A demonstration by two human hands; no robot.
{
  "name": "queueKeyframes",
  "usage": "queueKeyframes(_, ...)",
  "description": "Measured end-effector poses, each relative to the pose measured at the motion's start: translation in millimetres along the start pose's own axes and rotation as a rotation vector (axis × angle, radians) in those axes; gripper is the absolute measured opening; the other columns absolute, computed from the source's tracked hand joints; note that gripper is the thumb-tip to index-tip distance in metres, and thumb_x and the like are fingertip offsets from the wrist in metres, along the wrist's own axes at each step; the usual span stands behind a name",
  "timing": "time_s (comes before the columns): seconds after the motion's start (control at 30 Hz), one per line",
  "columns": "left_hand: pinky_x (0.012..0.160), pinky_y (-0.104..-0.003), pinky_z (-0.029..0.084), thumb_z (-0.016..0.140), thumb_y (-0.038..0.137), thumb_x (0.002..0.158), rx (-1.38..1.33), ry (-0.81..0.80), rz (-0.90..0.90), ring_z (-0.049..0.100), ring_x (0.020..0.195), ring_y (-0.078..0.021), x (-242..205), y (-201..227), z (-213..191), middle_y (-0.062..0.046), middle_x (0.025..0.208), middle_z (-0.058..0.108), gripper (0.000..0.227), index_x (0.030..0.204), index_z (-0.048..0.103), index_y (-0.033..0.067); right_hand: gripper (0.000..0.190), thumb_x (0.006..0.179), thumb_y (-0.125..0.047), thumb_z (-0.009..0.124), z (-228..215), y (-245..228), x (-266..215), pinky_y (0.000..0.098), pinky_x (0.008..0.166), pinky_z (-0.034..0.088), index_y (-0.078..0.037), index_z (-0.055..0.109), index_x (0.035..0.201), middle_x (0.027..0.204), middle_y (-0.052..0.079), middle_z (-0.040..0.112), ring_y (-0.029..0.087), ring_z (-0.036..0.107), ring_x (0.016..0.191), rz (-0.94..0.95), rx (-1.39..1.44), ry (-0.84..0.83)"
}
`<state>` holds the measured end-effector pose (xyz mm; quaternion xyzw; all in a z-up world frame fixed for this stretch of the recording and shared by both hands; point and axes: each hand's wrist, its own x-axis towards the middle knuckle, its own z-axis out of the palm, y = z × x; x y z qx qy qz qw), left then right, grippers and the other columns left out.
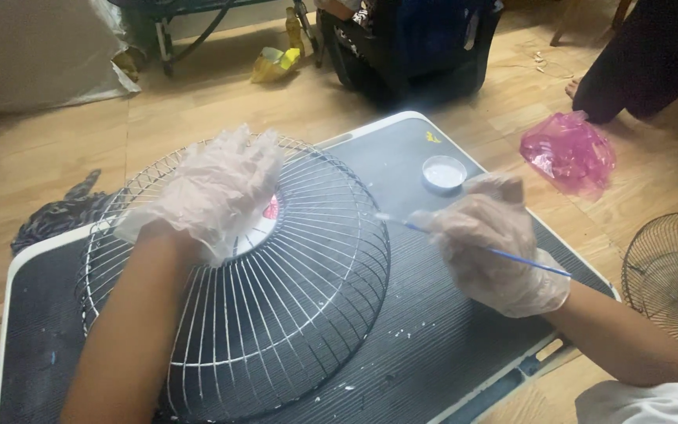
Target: Applying a white substance to the rim of a metal fan guard using a small brush
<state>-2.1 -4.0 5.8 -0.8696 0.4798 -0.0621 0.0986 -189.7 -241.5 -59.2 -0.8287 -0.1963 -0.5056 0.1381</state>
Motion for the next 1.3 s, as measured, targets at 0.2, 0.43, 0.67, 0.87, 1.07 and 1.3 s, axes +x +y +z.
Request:
queueKeyframes(0.2,0.112,-0.061,0.025,0.073,0.010,0.067,-0.007,0.025,-0.016,0.026,0.143,-0.0343,0,-1,3,-0.016,0.152,0.034,0.085,0.143,0.036,0.0063,0.028,0.083,-0.008,0.061,-5,0,2,0.0432,0.106,0.030,-0.013,0.062,0.110,0.070,-0.006,0.058,0.010,0.052,0.061,-0.093,0.132,-0.343)
queueKeyframes(0.43,0.110,-0.062,0.029,0.090,0.000,0.044,0.019,-0.007,0.001,0.027,0.142,-0.0374,0,-2,2,-0.015,0.153,0.034,0.109,0.140,0.037,0.0066,0.024,0.093,-0.020,0.053,2,-6,20,0.0270,0.042,0.046,-0.006,0.066,0.079,0.057,0.001,0.051,0.015,0.049,0.042,-0.081,0.046,0.006)
queueKeyframes(0.67,0.109,-0.062,0.029,0.097,-0.006,0.030,0.032,-0.016,0.011,0.026,0.142,-0.0391,1,-1,0,-0.016,0.155,0.029,0.129,0.142,0.034,0.0053,0.006,0.087,-0.007,0.059,3,-23,38,0.0298,0.048,0.049,-0.007,0.064,0.083,0.057,0.001,0.052,0.015,0.053,0.044,-0.205,0.020,-0.114)
queueKeyframes(0.87,0.109,-0.064,0.029,0.097,-0.005,0.032,0.037,-0.022,0.013,0.026,0.142,-0.0385,3,-2,4,-0.016,0.154,0.031,0.127,0.142,0.034,0.0055,0.027,0.097,-0.018,0.044,15,3,10,0.0395,0.081,0.046,-0.006,0.067,0.088,0.061,0.000,0.059,0.015,0.057,0.050,-0.193,0.053,-0.011)
queueKeyframes(1.07,0.109,-0.066,0.028,0.096,-0.003,0.035,0.040,-0.019,0.012,0.026,0.142,-0.0378,2,-2,4,-0.015,0.153,0.033,0.125,0.142,0.034,0.0058,0.019,0.094,-0.013,0.050,28,17,-18,0.0357,0.060,0.053,-0.003,0.065,0.088,0.070,0.006,0.066,0.019,0.063,0.055,-0.122,0.126,0.075)
queueKeyframes(1.3,0.109,-0.064,0.029,0.090,0.003,0.046,0.044,0.001,0.007,0.026,0.142,-0.0396,0,0,4,-0.016,0.154,0.032,0.111,0.141,0.033,0.0031,0.016,0.092,-0.013,0.051,8,0,7,0.0425,0.081,0.045,-0.005,0.065,0.089,0.068,0.004,0.061,0.020,0.061,0.058,-0.175,0.068,-0.009)
